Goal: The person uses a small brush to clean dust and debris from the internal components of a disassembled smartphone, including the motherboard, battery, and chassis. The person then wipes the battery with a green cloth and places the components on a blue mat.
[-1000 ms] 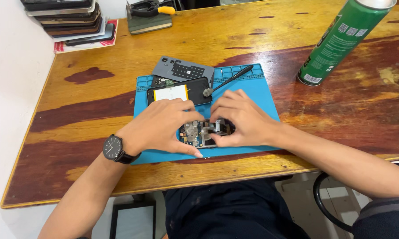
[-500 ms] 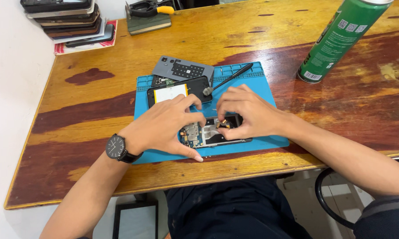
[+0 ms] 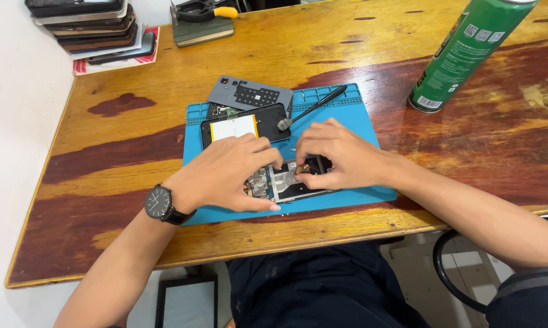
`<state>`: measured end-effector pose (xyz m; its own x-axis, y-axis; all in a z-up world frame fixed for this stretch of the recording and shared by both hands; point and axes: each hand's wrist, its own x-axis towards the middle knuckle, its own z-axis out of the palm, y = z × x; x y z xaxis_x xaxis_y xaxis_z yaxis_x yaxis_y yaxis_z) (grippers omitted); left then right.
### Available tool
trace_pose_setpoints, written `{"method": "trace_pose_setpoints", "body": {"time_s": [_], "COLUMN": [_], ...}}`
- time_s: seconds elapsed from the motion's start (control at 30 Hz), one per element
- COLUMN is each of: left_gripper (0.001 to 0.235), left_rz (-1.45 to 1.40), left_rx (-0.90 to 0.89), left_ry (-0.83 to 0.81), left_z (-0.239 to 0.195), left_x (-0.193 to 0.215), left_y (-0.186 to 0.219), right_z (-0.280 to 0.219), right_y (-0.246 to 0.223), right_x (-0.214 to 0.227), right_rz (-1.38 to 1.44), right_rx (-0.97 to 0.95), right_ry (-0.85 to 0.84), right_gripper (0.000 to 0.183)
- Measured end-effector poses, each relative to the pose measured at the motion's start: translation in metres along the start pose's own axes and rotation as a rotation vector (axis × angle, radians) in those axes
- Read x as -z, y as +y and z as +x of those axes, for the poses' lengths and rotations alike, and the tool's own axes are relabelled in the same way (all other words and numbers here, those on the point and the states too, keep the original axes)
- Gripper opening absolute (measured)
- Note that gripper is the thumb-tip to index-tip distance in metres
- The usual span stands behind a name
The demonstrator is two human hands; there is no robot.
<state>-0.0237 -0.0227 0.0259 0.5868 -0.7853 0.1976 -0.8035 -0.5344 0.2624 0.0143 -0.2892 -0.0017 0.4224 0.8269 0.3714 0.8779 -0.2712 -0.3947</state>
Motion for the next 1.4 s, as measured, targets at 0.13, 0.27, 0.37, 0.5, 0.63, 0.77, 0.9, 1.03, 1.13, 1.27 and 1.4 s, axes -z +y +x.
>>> {"method": "trace_pose_setpoints", "body": {"time_s": [0.13,0.27,0.37,0.5,0.63,0.77,0.9,1.03,1.13,1.27,1.4], "left_gripper": [0.071,0.084,0.087,0.085,0.082,0.080,0.080,0.081,0.081,0.080,0.077], "left_rz": [0.051,0.118,0.107,0.064,0.086,0.070,0.085,0.083,0.085,0.101,0.097], "left_rx": [0.023,0.137,0.253,0.325,0.225,0.215,0.274,0.276,0.255,0.248,0.265], "left_ry": [0.044,-0.009,-0.073,-0.158,-0.093,-0.055,-0.085,-0.100,-0.091,-0.102,-0.120], "left_z": [-0.001,-0.006,-0.011,-0.014,-0.016,-0.019,-0.021,-0.019,-0.020,-0.018,-0.018], "left_x": [0.002,0.010,0.011,0.012,0.010,0.008,0.005,0.004,0.003,0.005,0.004], "left_y": [0.002,-0.001,-0.003,-0.006,-0.008,-0.012,-0.013,-0.016,-0.016,-0.015,-0.016], "right_z": [0.001,0.004,0.011,0.034,0.058,0.067,0.066,0.060,0.055,0.054,0.050], "right_y": [-0.003,-0.006,-0.010,-0.016,-0.020,-0.024,-0.021,-0.017,-0.016,-0.013,-0.008], "right_x": [0.001,0.000,-0.004,-0.006,-0.011,-0.022,-0.026,-0.029,-0.035,-0.039,-0.043], "right_rz": [0.010,0.031,0.013,-0.118,-0.206,-0.187,-0.213,-0.388,-0.528,-0.564,-0.509], "right_rx": [-0.004,0.073,0.062,0.107,0.043,0.057,0.029,0.160,0.263,0.276,0.276], "right_ry": [-0.017,0.025,0.028,-0.039,-0.225,-0.208,-0.211,-0.213,-0.204,-0.164,-0.089], "right_gripper": [0.025,0.036,0.029,0.026,0.021,0.018,0.016,0.011,0.012,0.014,0.017]}}
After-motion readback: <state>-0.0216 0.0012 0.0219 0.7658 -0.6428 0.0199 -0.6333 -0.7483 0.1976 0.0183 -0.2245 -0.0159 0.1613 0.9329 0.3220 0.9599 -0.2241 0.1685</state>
